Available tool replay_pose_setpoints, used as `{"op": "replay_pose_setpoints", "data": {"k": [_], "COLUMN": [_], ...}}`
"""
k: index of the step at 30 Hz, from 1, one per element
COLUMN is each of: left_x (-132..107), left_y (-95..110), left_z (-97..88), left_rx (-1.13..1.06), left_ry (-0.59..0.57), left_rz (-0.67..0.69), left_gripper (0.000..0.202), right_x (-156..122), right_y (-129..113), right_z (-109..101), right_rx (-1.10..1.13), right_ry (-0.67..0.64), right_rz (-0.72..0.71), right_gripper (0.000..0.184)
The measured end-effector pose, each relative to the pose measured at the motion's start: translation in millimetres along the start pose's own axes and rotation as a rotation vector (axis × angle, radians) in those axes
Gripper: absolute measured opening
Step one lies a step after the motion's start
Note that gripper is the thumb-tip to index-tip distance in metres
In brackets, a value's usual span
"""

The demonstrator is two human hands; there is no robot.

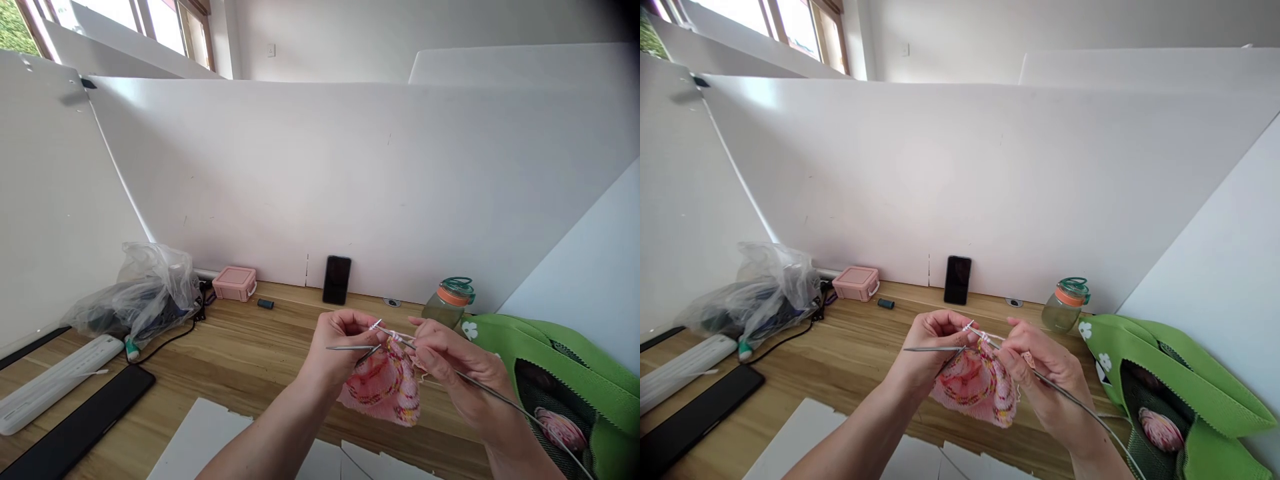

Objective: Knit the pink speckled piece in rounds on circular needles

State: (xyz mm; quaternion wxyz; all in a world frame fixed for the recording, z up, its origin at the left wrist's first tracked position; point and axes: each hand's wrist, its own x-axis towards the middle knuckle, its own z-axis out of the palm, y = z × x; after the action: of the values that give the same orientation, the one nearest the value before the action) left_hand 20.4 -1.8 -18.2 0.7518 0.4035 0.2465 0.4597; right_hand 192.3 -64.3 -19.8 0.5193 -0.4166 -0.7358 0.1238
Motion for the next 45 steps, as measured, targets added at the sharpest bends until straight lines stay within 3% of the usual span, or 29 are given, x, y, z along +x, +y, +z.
{"op": "replay_pose_setpoints", "data": {"k": [9,14,16,19,22,25,28,31,35,40,45], "left_x": [0,-3,-5,-7,-7,-5,-2,0,-1,-5,-5], "left_y": [-4,-7,-7,-10,-13,-11,-7,-3,-1,1,0], "left_z": [1.9,5.7,6.8,8.2,8.9,7.7,4.9,2.2,1.0,3.8,3.6], "left_rx": [-0.046,-0.022,0.011,0.062,0.069,0.059,0.014,-0.026,0.014,0.089,0.056], "left_ry": [0.044,-0.016,-0.062,-0.173,-0.198,-0.135,-0.077,-0.056,-0.111,-0.171,-0.182], "left_rz": [0.015,0.005,-0.017,-0.076,-0.073,-0.043,0.007,0.034,-0.026,-0.053,-0.051], "left_gripper": [0.038,0.039,0.039,0.038,0.037,0.039,0.039,0.04,0.035,0.035,0.033], "right_x": [-1,-1,-1,-2,-3,-2,-1,-1,-1,-2,0], "right_y": [-8,-3,1,5,7,5,0,-1,1,3,6], "right_z": [8,11,12,12,12,10,7,3,-2,-1,0], "right_rx": [-0.319,-0.489,-0.507,-0.471,-0.483,-0.526,-0.474,-0.346,-0.182,-0.205,-0.202], "right_ry": [0.066,0.156,0.125,-0.053,-0.067,0.09,0.115,0.045,-0.039,0.029,0.073], "right_rz": [-0.169,-0.27,-0.224,-0.076,-0.115,-0.287,-0.29,-0.192,-0.095,-0.059,-0.052], "right_gripper": [0.011,0.005,0.024,0.058,0.071,0.045,0.012,0.02,0.02,0.009,0.024]}}
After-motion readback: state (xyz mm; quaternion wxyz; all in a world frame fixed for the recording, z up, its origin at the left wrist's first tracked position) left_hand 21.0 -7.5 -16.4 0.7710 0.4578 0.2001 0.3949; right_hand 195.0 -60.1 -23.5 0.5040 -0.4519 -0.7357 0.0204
